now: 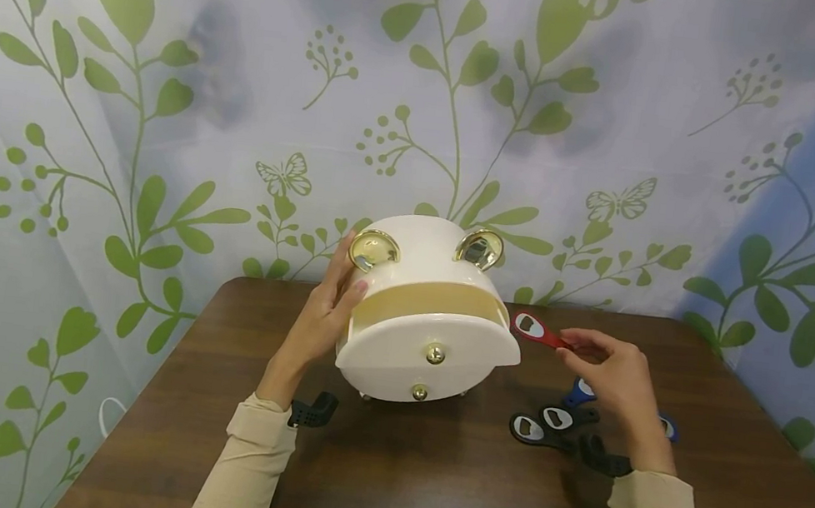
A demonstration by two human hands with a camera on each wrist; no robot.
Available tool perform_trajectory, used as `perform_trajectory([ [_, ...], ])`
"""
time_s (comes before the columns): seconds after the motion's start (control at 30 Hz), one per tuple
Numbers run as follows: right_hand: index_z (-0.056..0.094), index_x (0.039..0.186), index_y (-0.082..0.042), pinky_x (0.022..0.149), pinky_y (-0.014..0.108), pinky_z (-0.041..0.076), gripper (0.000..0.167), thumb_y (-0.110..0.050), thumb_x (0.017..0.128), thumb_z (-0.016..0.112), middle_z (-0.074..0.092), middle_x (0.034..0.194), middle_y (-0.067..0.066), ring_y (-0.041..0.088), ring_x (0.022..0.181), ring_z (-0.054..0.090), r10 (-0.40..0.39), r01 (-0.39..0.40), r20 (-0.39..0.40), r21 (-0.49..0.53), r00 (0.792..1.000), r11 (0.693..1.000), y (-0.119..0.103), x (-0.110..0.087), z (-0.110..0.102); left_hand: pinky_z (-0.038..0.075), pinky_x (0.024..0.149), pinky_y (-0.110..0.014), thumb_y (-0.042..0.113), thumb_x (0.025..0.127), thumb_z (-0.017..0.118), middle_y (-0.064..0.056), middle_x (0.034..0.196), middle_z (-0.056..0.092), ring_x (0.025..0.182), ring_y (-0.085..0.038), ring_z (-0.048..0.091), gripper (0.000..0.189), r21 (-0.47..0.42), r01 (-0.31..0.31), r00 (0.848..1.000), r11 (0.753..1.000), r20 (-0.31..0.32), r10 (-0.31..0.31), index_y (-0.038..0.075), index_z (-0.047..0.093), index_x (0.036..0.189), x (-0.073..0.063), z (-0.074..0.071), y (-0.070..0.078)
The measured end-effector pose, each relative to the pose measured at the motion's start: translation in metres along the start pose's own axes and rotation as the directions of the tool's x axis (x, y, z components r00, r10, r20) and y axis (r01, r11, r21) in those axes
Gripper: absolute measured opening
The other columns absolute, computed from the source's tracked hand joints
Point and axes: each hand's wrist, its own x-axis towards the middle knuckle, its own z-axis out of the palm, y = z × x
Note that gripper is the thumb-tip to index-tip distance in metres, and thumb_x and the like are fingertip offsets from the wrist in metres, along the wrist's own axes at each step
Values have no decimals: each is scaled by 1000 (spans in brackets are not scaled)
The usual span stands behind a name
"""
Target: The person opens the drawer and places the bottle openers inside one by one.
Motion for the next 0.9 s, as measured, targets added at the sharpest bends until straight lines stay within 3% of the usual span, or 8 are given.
perform_trajectory([
  [0.17,79,115,-13,72,16,43,29,-26,89,84,79,100,10,-18,81,60,-49,50,-71,22,996,998,-10,-1,-5,26,122,-52,15,110,47,-2,169,28,154,-17,29,73,1,-5,1000,1000,1,5,25,5,168,1,0,-1],
  [0.47,81,112,-15,72,15,42,27,-21,86,86,78,94,5,-13,81,61,-123,132,-143,58,982,990,-25,-3,-15,27,122,-52,15,110,47,-2,169,28,155,-17,28,74,9,-2,1000,1000,3,2,26,4,168,0,0,-1],
  [0.77,80,114,-14,76,13,46,28,-17,86,86,76,95,-7,-10,88,64,-135,153,-146,118,980,981,-40,-5,-21,25,123,-51,16,110,47,1,170,25,155,-15,27,74,1,-1,1000,1000,1,1,37,5,167,0,0,-1],
  [0.9,79,116,-12,78,11,47,30,-15,87,85,75,97,-11,-10,91,65,-147,164,-118,157,982,974,-46,-5,-23,26,122,-51,15,110,47,0,170,25,154,-17,28,74,-1,-2,1000,1000,2,2,35,5,167,1,0,-2],
])
